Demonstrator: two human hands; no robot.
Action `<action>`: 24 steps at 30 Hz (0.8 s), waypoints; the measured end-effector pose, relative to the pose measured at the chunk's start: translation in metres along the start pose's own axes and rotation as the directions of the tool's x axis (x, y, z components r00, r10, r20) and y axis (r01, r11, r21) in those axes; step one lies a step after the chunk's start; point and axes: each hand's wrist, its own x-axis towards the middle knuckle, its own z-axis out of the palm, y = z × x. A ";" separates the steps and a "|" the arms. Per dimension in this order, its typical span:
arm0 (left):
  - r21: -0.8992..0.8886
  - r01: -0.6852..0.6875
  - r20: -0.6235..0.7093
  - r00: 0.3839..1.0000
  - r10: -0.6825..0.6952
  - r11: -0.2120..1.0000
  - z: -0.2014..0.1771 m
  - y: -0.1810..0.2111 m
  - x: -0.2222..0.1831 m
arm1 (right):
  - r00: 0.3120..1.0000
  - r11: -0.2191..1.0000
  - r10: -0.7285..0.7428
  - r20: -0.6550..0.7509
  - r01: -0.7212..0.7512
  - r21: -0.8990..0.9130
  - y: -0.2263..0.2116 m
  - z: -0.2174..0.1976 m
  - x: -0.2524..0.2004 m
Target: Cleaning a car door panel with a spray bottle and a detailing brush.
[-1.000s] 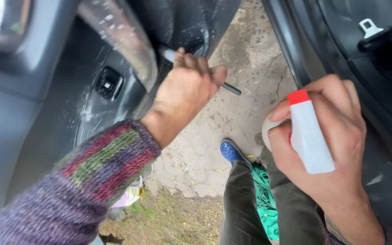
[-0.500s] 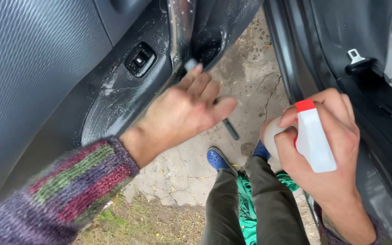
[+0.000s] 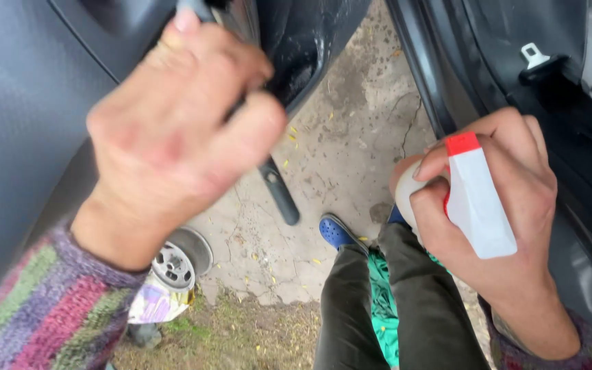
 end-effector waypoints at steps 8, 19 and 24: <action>-0.098 0.003 -0.046 0.999 -0.008 0.995 0.019 -0.004 -0.024 | 1.000 1.000 0.008 0.027 -0.008 0.003 -0.003 0.011 0.005; -0.591 0.393 0.176 0.915 -0.363 0.705 0.069 0.115 -0.130 | 0.993 1.000 0.013 0.114 -0.013 -0.007 -0.008 0.024 -0.007; -0.679 0.720 0.575 0.642 -0.508 0.141 0.033 0.217 -0.155 | 0.974 0.995 -0.088 0.211 0.095 -0.026 -0.027 0.054 -0.005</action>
